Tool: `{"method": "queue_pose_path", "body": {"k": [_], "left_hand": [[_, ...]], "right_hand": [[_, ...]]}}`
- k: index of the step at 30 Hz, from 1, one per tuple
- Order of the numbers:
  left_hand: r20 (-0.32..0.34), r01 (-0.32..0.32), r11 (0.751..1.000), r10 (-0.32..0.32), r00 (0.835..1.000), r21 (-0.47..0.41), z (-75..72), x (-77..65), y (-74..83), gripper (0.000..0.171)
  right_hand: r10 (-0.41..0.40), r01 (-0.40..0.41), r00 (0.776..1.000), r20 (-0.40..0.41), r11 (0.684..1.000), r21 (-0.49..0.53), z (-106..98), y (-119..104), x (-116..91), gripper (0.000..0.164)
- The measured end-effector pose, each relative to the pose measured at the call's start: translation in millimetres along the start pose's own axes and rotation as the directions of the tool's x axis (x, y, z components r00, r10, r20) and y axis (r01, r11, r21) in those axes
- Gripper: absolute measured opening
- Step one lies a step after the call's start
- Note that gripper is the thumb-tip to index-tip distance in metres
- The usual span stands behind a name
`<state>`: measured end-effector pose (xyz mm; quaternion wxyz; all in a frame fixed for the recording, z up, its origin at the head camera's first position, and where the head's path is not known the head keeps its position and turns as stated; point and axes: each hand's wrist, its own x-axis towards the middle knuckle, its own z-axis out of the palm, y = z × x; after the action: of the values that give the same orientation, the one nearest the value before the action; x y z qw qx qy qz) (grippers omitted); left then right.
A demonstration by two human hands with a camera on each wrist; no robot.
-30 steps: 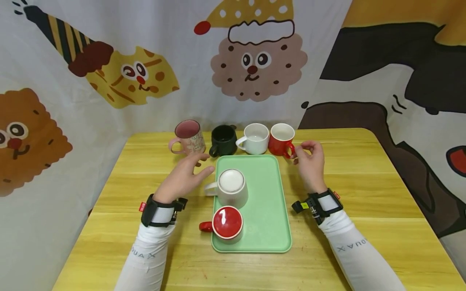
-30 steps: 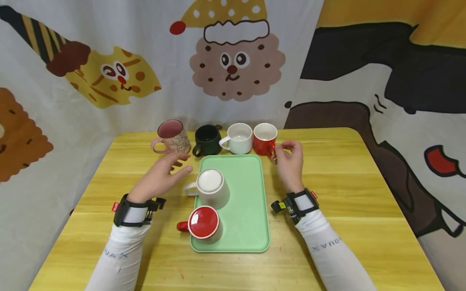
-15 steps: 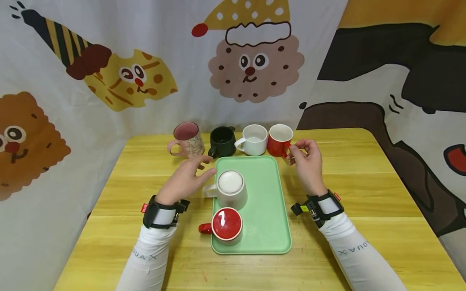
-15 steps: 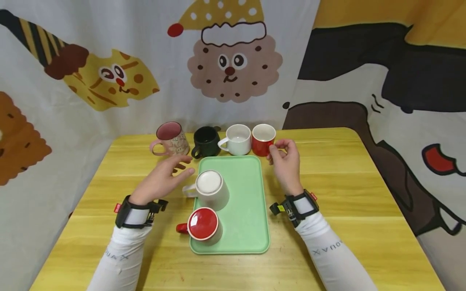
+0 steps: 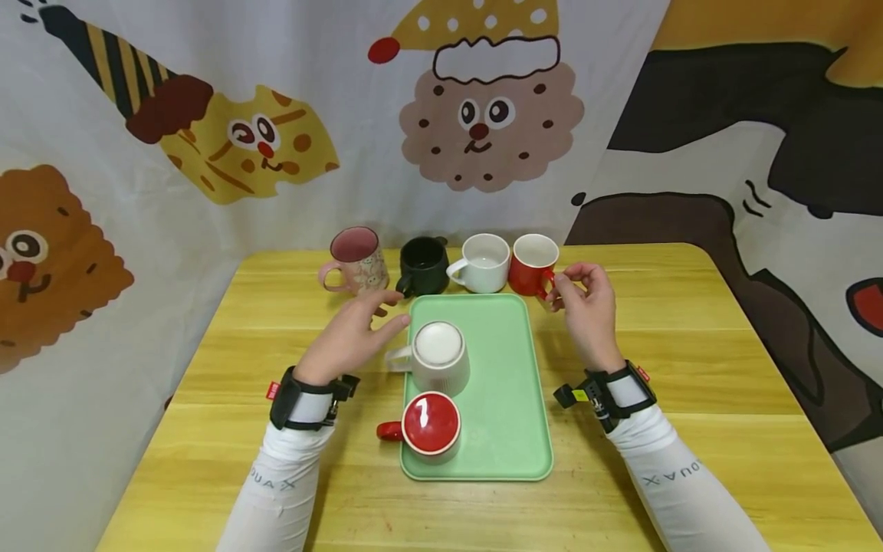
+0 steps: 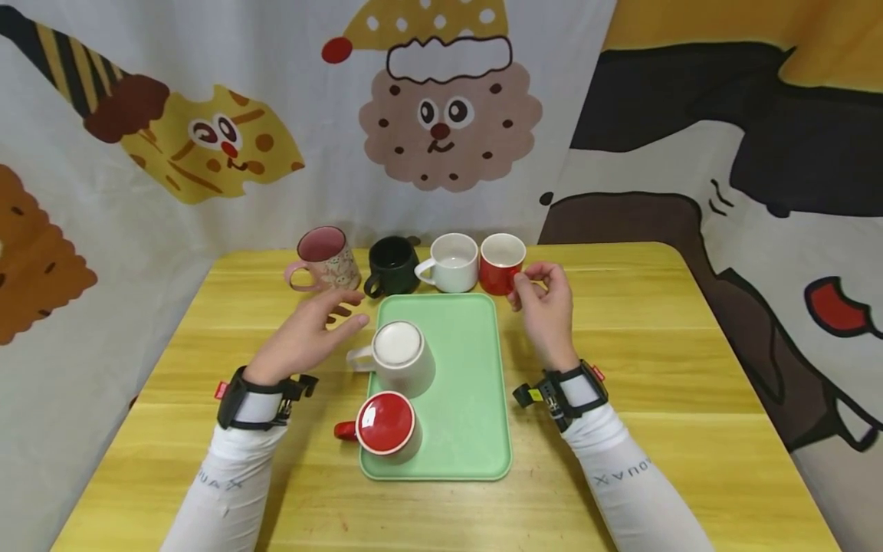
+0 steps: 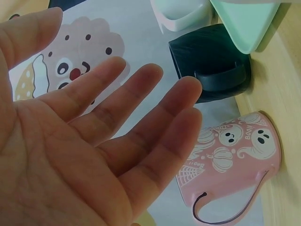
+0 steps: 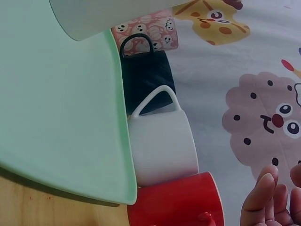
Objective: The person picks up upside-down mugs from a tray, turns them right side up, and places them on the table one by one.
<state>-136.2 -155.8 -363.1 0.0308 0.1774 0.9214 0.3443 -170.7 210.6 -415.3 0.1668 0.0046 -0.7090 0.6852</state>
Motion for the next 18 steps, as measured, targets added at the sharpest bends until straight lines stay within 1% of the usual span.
{"method": "queue_pose_path", "body": {"k": [7,18], "left_hand": [[0.0,-0.004,1.0,0.004,1.0,-0.004,0.5,0.2,1.4,0.052],[0.0,-0.008,1.0,0.008,1.0,-0.004,0.7,0.1,2.4,0.051]], "right_hand": [[0.0,0.0,1.0,0.014,1.0,0.009,-0.7,-3.8,-1.5,0.018],[-0.008,0.007,1.0,0.014,0.999,0.042,0.3,-4.6,-1.0,0.016]]}}
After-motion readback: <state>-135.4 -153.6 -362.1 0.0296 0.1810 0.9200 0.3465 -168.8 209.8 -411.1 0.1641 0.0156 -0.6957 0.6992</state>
